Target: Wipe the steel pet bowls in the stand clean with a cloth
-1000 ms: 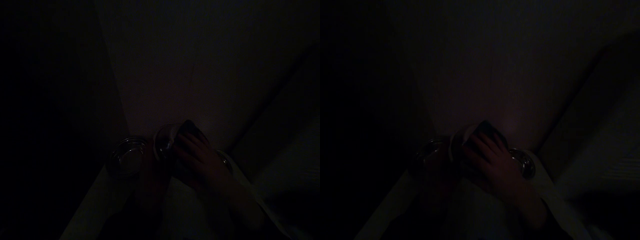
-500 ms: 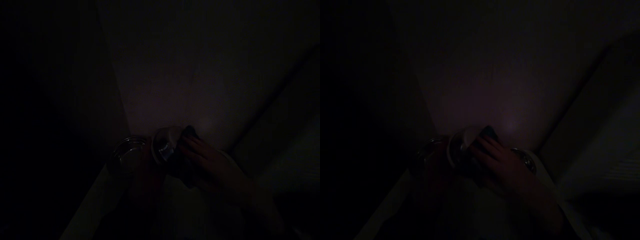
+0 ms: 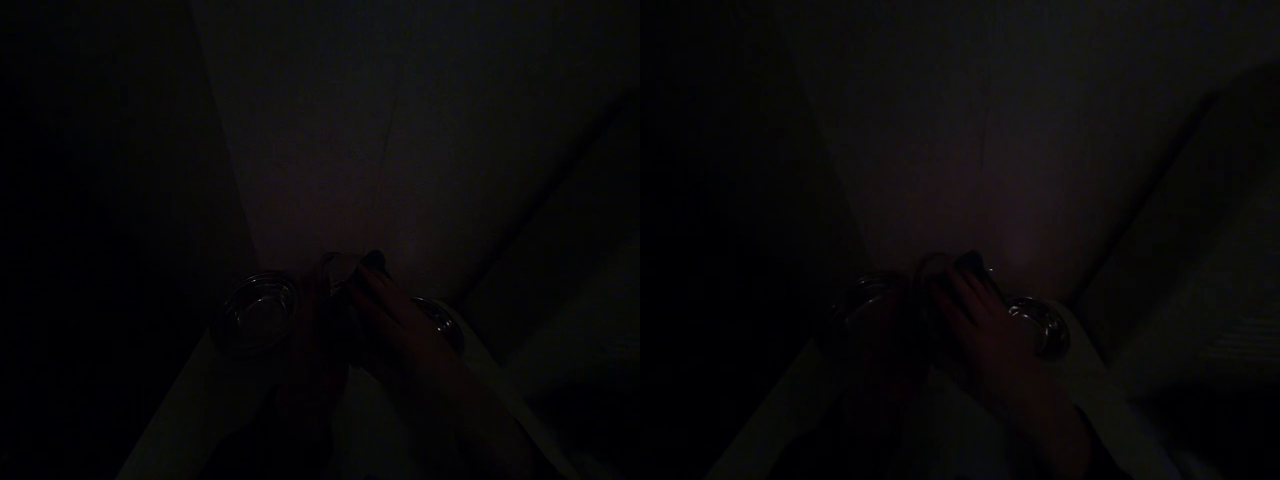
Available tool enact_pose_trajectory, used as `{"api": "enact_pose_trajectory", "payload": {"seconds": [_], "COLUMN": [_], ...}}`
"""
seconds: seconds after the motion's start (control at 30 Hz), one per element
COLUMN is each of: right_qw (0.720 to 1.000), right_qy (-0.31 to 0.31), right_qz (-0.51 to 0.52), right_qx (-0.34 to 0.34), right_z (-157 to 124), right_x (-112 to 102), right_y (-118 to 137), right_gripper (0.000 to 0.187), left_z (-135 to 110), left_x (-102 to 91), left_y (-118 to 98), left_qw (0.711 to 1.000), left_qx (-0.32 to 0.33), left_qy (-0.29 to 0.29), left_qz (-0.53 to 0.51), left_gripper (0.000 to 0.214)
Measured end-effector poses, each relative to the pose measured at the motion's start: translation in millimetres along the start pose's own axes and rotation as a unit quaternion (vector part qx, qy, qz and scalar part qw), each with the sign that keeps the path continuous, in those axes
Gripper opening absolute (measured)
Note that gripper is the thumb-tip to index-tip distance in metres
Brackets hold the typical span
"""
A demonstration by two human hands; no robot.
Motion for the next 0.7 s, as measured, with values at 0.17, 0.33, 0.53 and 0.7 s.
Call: {"api": "enact_pose_trajectory", "payload": {"seconds": [0.17,0.33,0.53,0.7], "right_qw": [0.998,0.997,0.995,0.989], "right_qy": [-0.005,0.038,-0.006,-0.046], "right_qz": [0.029,0.047,0.06,0.083], "right_qx": [0.047,0.038,0.077,0.116], "right_z": [2,0,-1,-3], "right_x": [-2,0,-1,-8], "right_y": [-6,-5,-11,-17], "right_gripper": [0.068,0.075,0.075,0.074], "left_z": [-2,3,9,14], "left_x": [9.6,-16.5,-26.7,-9.8], "left_y": [1,-21,4,20], "left_qw": [1.0,0.986,0.994,0.996], "left_qx": [-0.025,0.083,0.002,-0.012], "left_qy": [0.006,-0.035,-0.04,0.004], "left_qz": [0.015,0.143,0.106,0.085], "left_gripper": [0.034,0.033,0.036,0.041]}}
Point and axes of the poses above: each hand's wrist, its own z-axis towards the middle knuckle, its own x-axis out of the palm, y = z × x, the point moved 9 cm from there along z, towards the middle knuckle, and after that the axes turned 5 degrees about x, right-handed, at the moved point
